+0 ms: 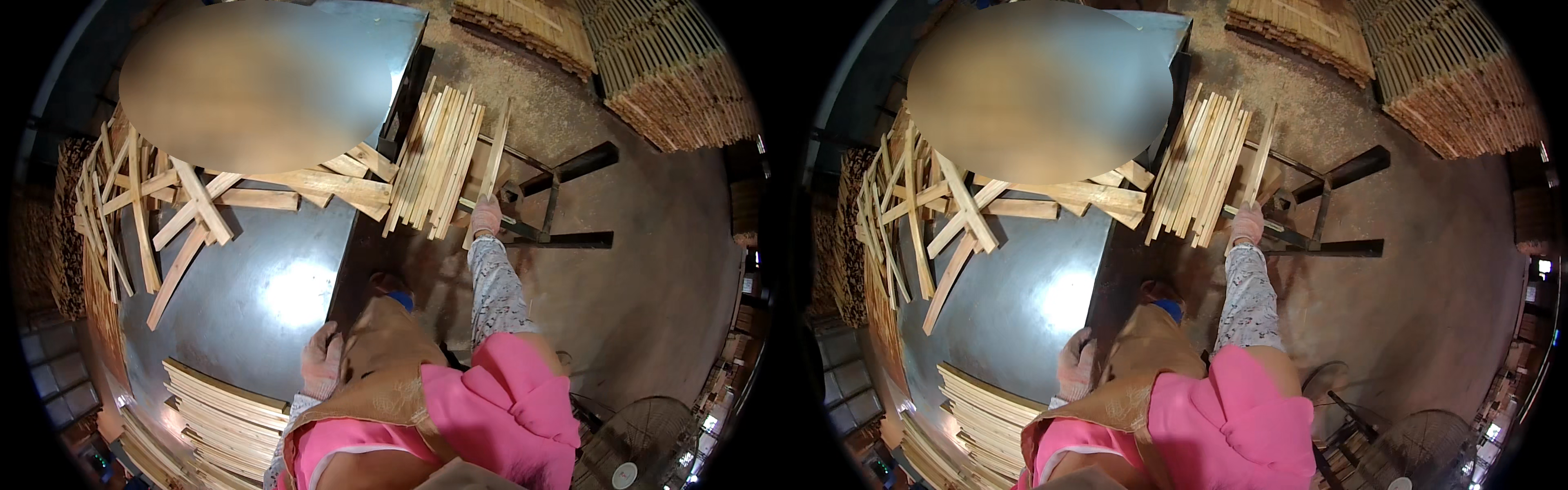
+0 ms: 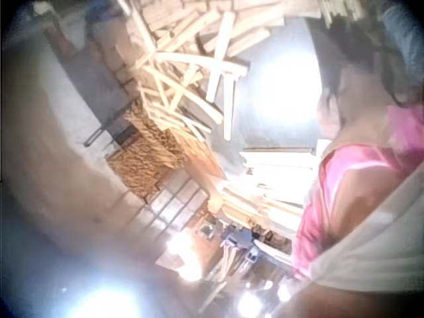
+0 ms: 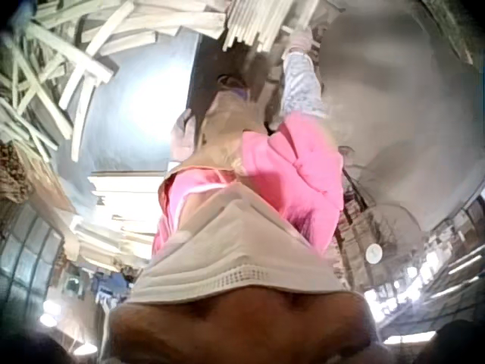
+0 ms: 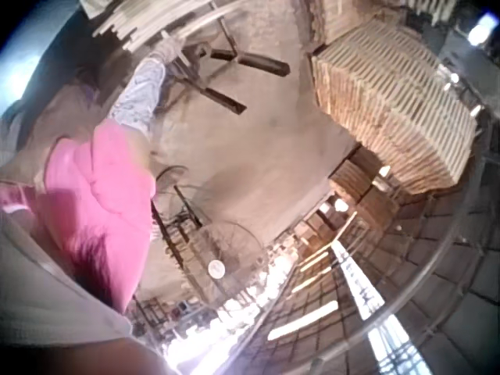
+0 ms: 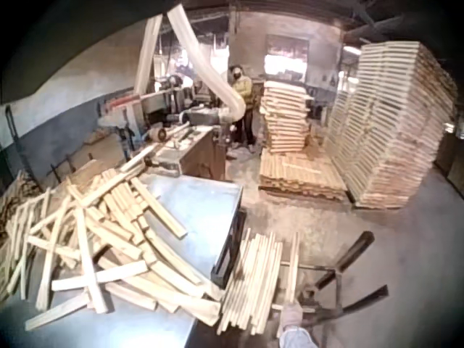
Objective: The person sorts and stacks thin wooden strips on a metal table. They pick up individual strips from a scattered pile, align them, and place them into a neat stack. The person occasionally lifts and repositions the growing stack to maintain alignment.
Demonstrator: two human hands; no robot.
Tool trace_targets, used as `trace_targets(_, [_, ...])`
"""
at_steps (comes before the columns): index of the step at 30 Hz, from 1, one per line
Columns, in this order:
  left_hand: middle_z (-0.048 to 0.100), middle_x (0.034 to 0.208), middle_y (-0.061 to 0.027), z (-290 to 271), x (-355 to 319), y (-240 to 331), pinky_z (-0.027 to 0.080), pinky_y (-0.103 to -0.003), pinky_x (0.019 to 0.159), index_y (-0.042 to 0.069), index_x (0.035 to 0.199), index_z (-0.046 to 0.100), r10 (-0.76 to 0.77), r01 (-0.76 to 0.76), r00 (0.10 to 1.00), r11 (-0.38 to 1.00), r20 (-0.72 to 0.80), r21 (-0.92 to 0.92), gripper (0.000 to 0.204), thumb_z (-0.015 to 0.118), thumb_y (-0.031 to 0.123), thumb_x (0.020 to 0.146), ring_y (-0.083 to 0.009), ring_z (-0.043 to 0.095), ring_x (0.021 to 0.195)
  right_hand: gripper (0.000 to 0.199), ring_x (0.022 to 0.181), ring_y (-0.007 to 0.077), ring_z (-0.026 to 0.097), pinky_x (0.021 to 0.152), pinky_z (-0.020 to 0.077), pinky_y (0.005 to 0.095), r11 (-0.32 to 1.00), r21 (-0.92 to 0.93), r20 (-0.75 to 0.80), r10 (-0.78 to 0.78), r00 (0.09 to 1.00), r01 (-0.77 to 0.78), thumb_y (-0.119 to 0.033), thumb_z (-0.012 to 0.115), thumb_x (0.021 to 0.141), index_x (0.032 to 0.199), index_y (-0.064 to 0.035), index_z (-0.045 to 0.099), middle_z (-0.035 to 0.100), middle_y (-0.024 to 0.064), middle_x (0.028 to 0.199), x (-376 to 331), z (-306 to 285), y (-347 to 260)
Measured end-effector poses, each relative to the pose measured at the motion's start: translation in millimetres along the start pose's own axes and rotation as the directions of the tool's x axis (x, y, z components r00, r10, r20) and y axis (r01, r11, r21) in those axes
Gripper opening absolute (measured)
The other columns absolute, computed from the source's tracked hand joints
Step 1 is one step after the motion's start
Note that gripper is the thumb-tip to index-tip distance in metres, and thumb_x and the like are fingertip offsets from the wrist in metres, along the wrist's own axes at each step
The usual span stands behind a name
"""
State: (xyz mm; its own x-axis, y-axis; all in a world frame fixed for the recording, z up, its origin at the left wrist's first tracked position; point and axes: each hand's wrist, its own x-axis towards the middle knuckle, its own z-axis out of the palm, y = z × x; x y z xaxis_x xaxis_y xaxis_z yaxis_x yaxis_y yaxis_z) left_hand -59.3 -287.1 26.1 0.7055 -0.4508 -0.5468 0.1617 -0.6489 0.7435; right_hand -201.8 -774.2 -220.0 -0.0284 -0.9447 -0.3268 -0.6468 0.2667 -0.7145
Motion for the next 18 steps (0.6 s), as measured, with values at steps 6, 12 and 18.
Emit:
trace_targets(6, [0.077, 0.117, -0.0205, 32, 4, -27, 0.056, -0.037, 0.099, -0.005, 0.134, 0.070, -0.008, 0.010, 0.997, 1.000, -0.076, 0.016, 0.041, 0.067, 0.024, 0.105, -0.0283, 0.074, 0.109, 0.047, 0.121, 0.0490, 0.066, 0.100, 0.0527, 0.0546, 0.969, -0.246, 0.059, -0.013, 0.998, 0.027, -0.041, 0.049, 0.108, 0.131, -0.0053, 0.068, 0.071, 0.0286, 0.130, 58, 67, 12])
trace_targets(12, [0.075, 0.116, -0.0239, 17, -4, -21, 0.058, -0.042, 0.096, -0.006, 0.132, 0.068, 0.344, -0.307, 0.939, 0.843, -0.005, 0.441, 0.037, 0.064, 0.020, 0.106, -0.0368, 0.073, 0.109, 0.033, 0.109, 0.0416, 0.074, 0.091, 0.0608, 0.0486, 0.630, -0.594, 0.373, -0.336, 0.865, 0.501, -0.029, 0.057, 0.105, 0.119, -0.0060, 0.077, 0.078, 0.0210, 0.113, 86, 80, 25])
trace_targets(18, [0.076, 0.113, -0.0216, -29, -64, -25, 0.055, -0.050, 0.097, 0.003, 0.130, 0.071, 0.070, 0.058, 0.864, 0.970, -0.498, 0.236, 0.037, 0.065, 0.027, 0.102, -0.0439, 0.070, 0.109, 0.032, 0.104, 0.0327, 0.075, 0.088, 0.0616, 0.0429, 0.738, -0.158, 0.931, -0.111, 0.348, 0.656, -0.029, 0.068, 0.101, 0.121, -0.0059, 0.077, 0.079, 0.0162, 0.109, -103, 21, 39])
